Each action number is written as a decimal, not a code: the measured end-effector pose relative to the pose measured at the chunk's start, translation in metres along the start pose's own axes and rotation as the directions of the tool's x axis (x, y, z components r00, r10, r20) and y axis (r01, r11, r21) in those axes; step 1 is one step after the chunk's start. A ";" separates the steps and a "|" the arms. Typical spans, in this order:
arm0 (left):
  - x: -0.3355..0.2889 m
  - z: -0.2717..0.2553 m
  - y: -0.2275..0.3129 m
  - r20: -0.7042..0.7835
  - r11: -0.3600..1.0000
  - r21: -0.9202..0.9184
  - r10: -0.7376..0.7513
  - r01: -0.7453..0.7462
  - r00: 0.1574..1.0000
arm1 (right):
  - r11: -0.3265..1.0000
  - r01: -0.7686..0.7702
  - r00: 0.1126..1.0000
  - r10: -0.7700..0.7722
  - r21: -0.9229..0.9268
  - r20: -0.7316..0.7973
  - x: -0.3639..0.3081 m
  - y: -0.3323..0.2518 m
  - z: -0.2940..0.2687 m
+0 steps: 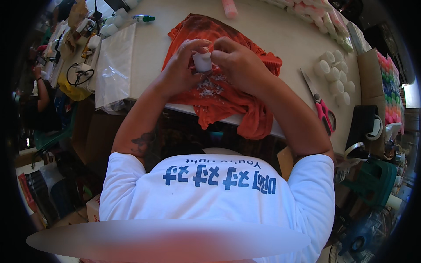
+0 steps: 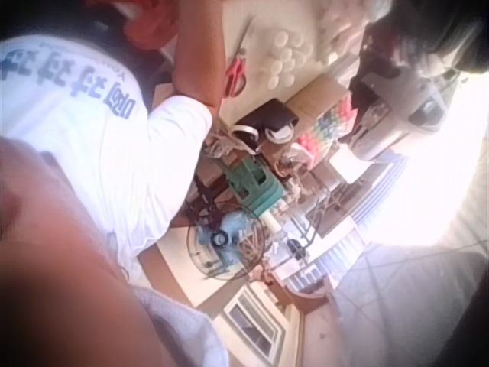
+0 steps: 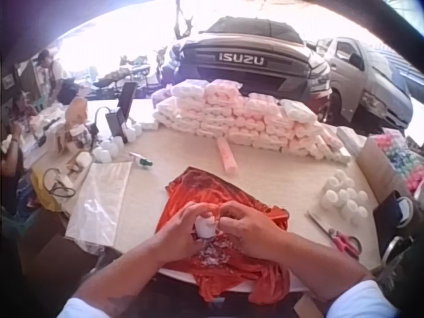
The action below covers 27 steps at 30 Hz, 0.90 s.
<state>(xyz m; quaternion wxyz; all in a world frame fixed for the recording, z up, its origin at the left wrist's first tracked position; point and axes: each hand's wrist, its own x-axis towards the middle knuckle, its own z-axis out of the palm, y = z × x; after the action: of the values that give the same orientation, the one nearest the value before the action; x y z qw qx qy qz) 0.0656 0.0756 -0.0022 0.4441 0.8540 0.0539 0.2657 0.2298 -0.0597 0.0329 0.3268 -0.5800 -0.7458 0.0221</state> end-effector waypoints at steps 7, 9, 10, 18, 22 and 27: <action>0.002 -0.002 0.005 0.031 0.996 -0.072 -0.055 0.057 0.998 | 0.985 -0.079 0.996 0.073 0.155 0.041 -0.006 -0.002 -0.010; 0.002 -0.002 0.005 0.020 0.994 -0.071 -0.081 0.082 0.996 | 0.993 -0.058 0.998 0.061 0.098 -0.034 -0.005 0.002 -0.014; 0.001 -0.003 0.005 0.012 0.993 -0.079 -0.092 0.093 0.996 | 0.996 -0.042 0.996 0.048 0.074 -0.081 -0.004 0.005 -0.015; 0.002 -0.002 0.005 0.012 0.991 -0.082 -0.103 0.104 0.995 | 1.000 0.024 0.997 -0.023 0.012 -0.076 0.001 0.010 -0.002; 0.001 -0.001 0.002 -0.045 1.000 -0.008 0.015 -0.015 0.999 | 0.993 0.065 0.996 -0.070 -0.103 -0.045 0.004 0.003 0.002; -0.002 -0.003 -0.002 -0.017 0.997 0.053 -0.051 0.052 0.999 | 0.997 0.069 0.995 -0.067 -0.024 0.077 -0.001 -0.005 -0.002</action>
<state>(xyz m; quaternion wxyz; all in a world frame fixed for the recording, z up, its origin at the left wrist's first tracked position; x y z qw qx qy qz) 0.0630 0.0783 -0.0027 0.4273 0.8619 0.0866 0.2589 0.2263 -0.0633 0.0357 0.2908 -0.5572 -0.7774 0.0231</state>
